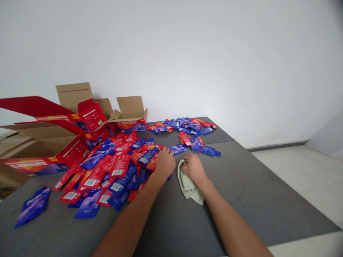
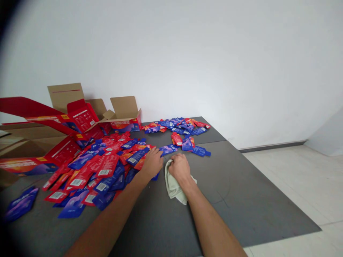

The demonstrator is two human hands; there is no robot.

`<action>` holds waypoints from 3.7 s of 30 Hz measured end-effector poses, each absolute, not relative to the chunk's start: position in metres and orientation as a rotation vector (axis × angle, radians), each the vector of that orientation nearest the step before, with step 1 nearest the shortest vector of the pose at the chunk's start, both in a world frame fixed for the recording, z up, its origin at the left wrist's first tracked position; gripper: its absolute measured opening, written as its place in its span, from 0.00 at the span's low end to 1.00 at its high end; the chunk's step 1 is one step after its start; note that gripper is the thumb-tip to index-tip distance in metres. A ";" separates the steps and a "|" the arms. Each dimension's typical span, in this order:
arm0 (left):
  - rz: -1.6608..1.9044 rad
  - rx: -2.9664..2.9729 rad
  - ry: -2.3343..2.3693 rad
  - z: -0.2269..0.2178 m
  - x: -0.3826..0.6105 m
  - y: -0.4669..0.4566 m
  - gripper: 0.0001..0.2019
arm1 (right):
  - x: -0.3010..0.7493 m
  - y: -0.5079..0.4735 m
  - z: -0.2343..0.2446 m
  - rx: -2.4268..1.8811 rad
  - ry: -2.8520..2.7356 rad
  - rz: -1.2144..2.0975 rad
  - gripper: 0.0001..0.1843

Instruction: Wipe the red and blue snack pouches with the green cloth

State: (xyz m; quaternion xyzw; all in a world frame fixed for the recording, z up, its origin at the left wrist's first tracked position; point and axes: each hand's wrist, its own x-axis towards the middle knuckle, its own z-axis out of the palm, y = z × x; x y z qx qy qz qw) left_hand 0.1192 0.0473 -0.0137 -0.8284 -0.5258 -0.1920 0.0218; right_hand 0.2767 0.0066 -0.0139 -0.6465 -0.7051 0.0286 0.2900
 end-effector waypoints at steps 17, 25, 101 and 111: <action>-0.832 -2.797 -1.917 -0.011 0.156 0.095 0.13 | 0.281 0.011 -0.014 -1.578 -1.691 0.040 0.15; -2.068 -2.668 -2.203 -0.002 0.121 0.046 0.20 | 0.268 0.003 -0.004 -1.195 -1.636 0.037 0.17; -2.874 -2.122 -2.113 -0.014 0.073 0.008 0.23 | 0.235 -0.012 -0.004 -1.028 -1.584 0.279 0.18; -2.850 -2.465 -2.010 -0.018 0.090 0.002 0.16 | 0.227 -0.018 0.001 -0.896 -1.640 0.332 0.19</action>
